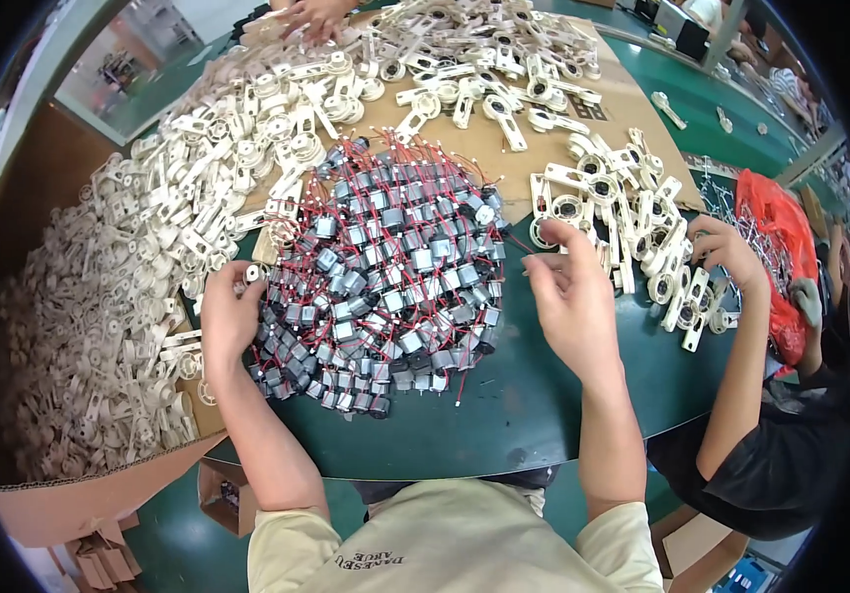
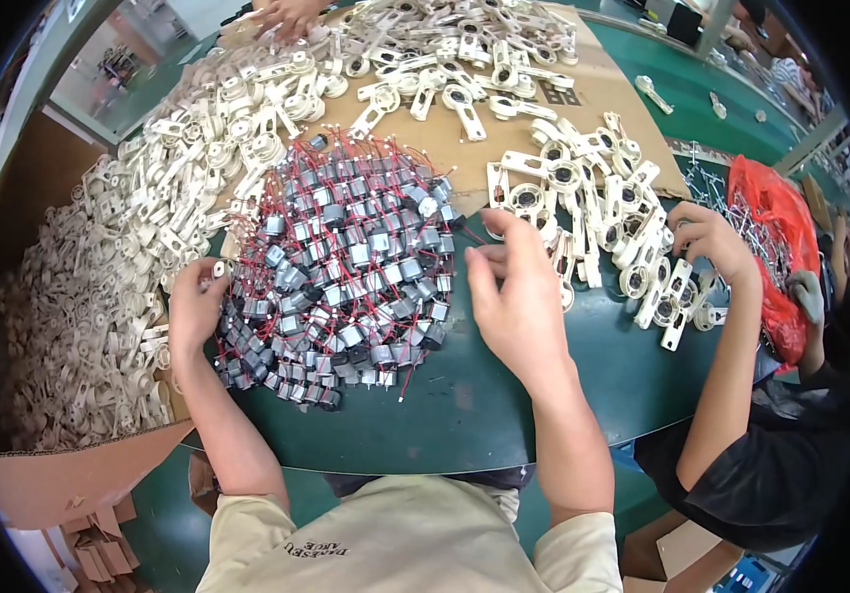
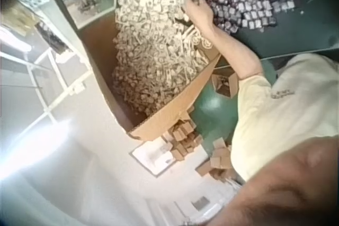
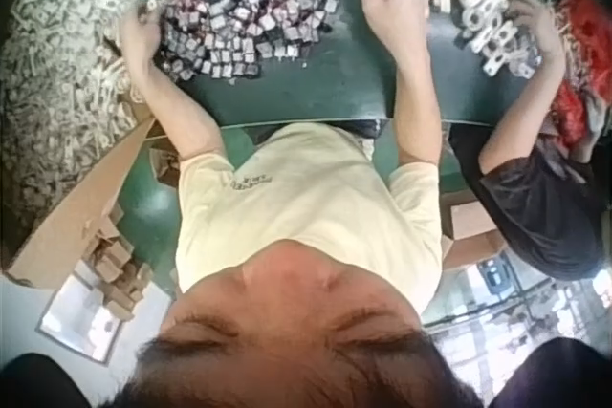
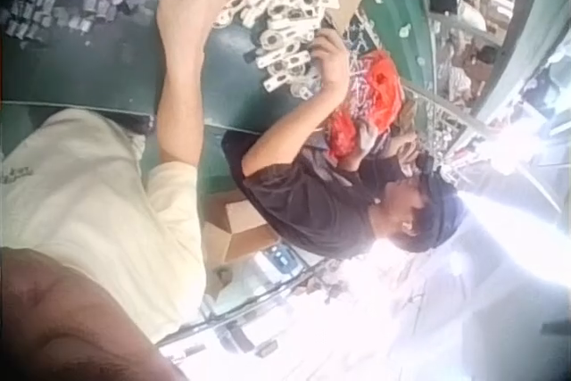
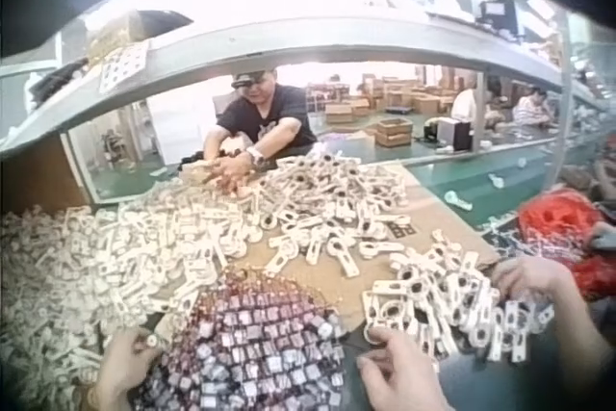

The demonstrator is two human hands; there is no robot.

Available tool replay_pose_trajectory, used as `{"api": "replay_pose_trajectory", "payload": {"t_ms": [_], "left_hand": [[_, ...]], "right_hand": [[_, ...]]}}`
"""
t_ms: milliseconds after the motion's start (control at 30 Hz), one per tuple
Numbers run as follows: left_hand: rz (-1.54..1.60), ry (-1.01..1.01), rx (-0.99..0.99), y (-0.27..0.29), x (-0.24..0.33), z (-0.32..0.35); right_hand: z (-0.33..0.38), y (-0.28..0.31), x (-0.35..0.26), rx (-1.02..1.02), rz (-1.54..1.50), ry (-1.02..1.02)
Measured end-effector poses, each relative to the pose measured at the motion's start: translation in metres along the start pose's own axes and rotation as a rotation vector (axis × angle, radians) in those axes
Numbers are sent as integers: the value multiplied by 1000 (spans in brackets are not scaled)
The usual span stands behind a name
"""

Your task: The person assembles small plastic housings by hand, inserting small motors and internal components into them.

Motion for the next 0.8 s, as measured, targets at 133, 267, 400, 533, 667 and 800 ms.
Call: {"api": "replay_pose_trajectory", "payload": {"t_ms": [133,267,400,533,667,800], "left_hand": [[178,44,163,10,-3,3],[-11,-89,307,15,-16,1],[-82,19,137,3,-16,2],[-186,89,19,2,9,10],[-140,166,92,9,5,7],[-166,126,174,16,12,9]], "right_hand": [[1,-10,5,-105,159,27],[5,-22,8,-141,191,55],[-2,-25,30,-227,-44,-50],[0,-28,11,-231,60,5],[-3,-28,17,-268,128,-24],[0,-22,7,-218,9,-90]]}}
Point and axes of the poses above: each hand's wrist, its own z-axis away from the middle knuckle, its own y-axis out of the back of the hand, x = y × z, the point moved 3 cm from there along -z, towards the middle knuckle, and after that the axes turned 12 degrees about z, right-handed, at the moved point
